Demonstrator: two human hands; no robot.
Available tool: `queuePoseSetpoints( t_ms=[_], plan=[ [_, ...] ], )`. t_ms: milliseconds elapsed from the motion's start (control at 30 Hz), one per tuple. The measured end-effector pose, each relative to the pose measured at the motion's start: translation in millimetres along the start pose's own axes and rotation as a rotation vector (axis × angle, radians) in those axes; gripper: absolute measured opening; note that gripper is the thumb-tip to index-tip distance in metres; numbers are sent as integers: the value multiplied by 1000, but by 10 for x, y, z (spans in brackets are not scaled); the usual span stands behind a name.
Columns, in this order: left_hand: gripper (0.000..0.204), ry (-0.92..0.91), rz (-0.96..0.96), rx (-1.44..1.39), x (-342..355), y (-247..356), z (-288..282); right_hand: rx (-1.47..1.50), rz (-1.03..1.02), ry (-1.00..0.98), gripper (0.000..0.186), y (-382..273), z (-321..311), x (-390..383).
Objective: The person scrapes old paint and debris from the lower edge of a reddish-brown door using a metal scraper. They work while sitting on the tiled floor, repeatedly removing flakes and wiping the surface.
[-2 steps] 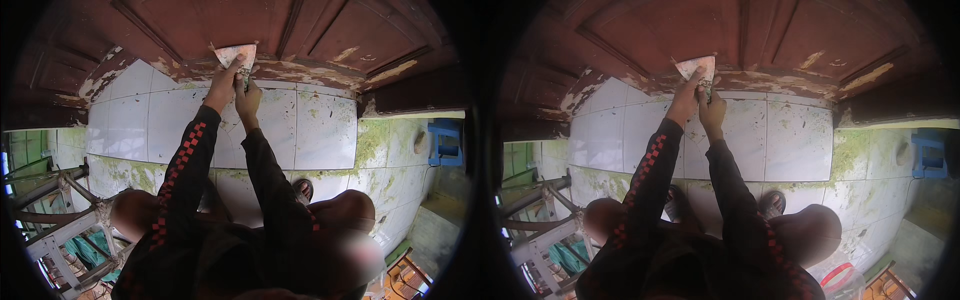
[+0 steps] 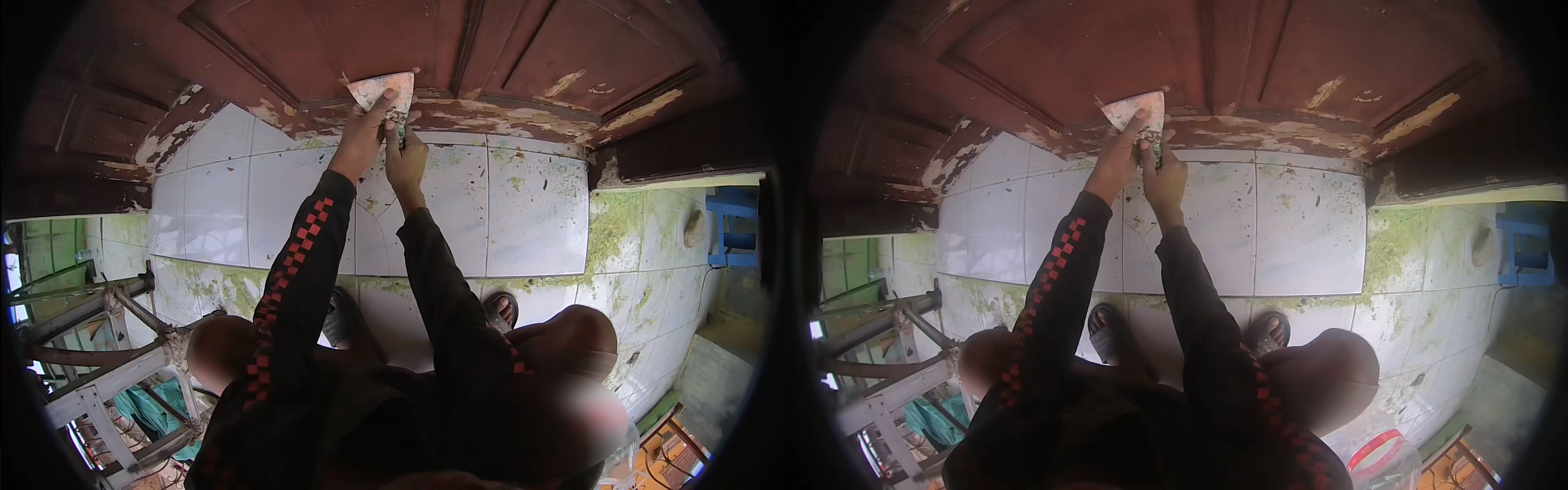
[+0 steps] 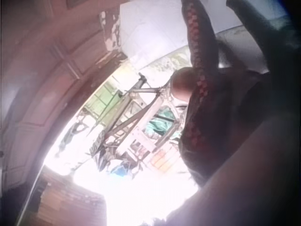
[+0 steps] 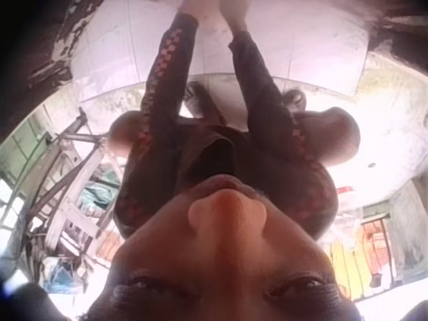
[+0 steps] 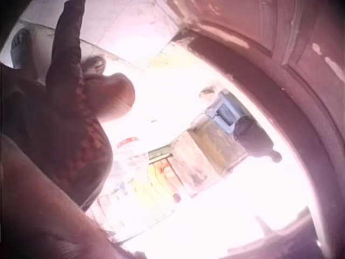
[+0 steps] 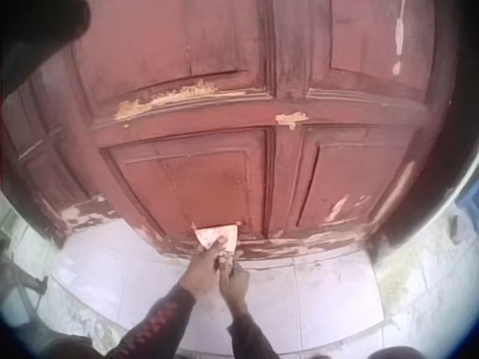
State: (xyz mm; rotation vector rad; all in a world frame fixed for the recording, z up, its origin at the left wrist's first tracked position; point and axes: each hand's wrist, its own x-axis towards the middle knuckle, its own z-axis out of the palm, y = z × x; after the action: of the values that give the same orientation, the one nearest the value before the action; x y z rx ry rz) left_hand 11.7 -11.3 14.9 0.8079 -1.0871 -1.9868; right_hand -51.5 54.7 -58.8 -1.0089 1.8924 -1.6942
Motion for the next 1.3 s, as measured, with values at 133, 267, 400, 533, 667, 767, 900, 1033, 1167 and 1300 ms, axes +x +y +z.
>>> queuePoseSetpoints(
  t_ms=[133, 267, 400, 533, 667, 767, 900, 1033, 1167, 1300],
  plan=[
    [44, 55, -11, 160, -138, 17, -44, -8, 90, -64, 59, 85, -1, -153],
    [43, 41, 93, 137, 28, -104, 9, -15, 45, -19, 65, 104, -6, -4],
    [43, 42, 90, 108, 24, -264, 52, -14, 35, 24, 67, 154, -109, -47],
    [44, 31, 101, 1, 63, -342, 102, -99, 57, -20, 68, 98, -285, 0],
    [44, 35, 117, -27, 81, -341, 89, -144, 11, 0, 68, 75, -291, 38],
    [44, 79, 80, -25, 36, -396, 149, -153, 103, -36, 68, 131, -342, -17],
    [46, 57, 109, -31, 46, -353, 160, -135, 88, -47, 70, 123, -340, -9],
    [47, 63, 105, 5, 3, -352, 178, -108, 111, -51, 71, 64, -320, -26],
    [46, 63, 113, -40, 51, -331, 178, -129, 72, -25, 71, 26, -349, 7],
    [45, 50, 120, -44, 60, -401, 128, -163, 124, -67, 71, 29, -348, 28]
  ],
)
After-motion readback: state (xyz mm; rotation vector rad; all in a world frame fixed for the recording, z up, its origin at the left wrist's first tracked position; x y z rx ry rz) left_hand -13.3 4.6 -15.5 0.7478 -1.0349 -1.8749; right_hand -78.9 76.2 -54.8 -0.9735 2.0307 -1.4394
